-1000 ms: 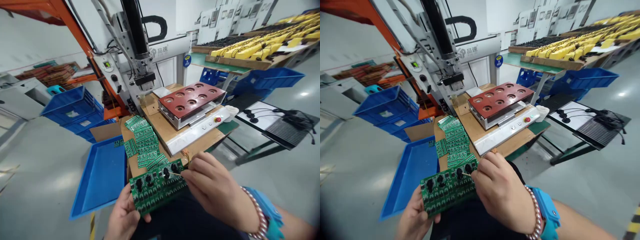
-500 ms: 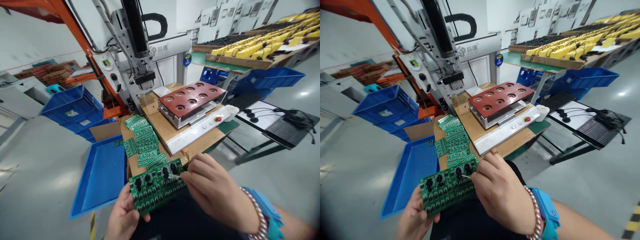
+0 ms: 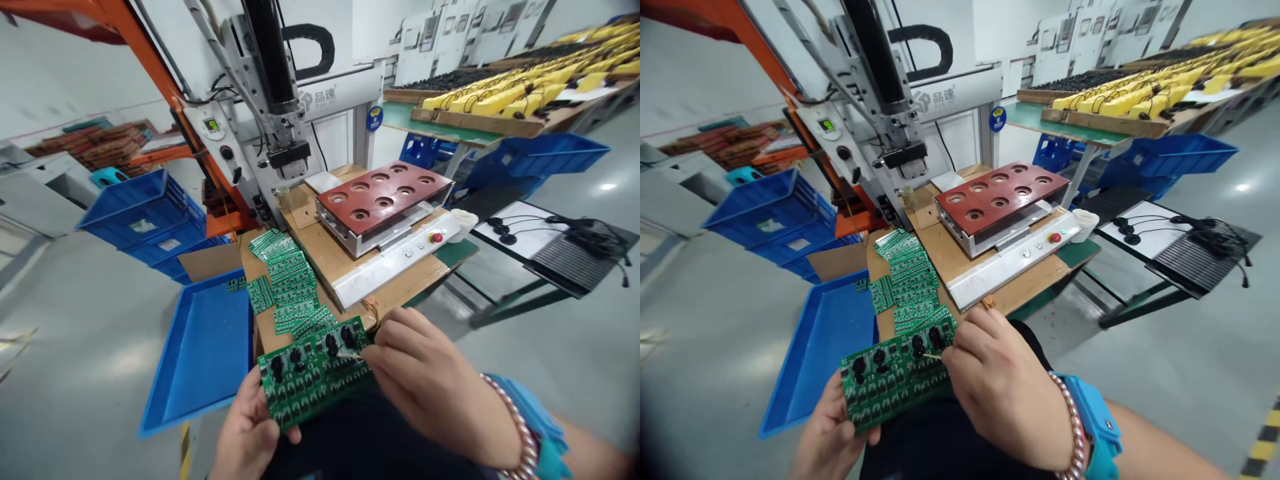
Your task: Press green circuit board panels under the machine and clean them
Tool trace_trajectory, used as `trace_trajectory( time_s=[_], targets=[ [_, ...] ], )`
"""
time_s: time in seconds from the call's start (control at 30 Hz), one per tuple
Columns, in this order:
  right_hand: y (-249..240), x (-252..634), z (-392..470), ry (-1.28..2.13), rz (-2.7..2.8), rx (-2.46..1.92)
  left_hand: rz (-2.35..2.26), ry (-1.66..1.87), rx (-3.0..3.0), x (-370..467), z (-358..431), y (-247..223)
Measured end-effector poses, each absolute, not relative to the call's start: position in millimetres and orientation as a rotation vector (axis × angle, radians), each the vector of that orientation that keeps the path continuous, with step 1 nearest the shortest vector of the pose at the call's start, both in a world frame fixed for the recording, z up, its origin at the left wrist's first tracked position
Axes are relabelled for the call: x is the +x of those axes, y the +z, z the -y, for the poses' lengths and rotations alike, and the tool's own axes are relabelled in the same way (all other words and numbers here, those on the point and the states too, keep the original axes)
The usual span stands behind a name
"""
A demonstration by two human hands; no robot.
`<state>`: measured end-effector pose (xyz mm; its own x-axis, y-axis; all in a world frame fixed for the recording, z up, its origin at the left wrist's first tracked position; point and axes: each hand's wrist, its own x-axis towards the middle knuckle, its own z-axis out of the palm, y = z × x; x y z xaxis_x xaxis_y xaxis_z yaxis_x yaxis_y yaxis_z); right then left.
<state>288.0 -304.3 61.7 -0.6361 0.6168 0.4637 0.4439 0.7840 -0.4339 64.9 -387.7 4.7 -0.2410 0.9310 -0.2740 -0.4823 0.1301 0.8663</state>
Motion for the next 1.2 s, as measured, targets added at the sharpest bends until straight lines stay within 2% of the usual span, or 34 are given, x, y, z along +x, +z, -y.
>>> trace_trajectory(
  time_s=[1.2],
  targets=[
    [61.8,288.8,306.3,0.386,2.365,-0.762,-1.079,1.441,0.552,57.2,388.4,-3.6]
  ],
)
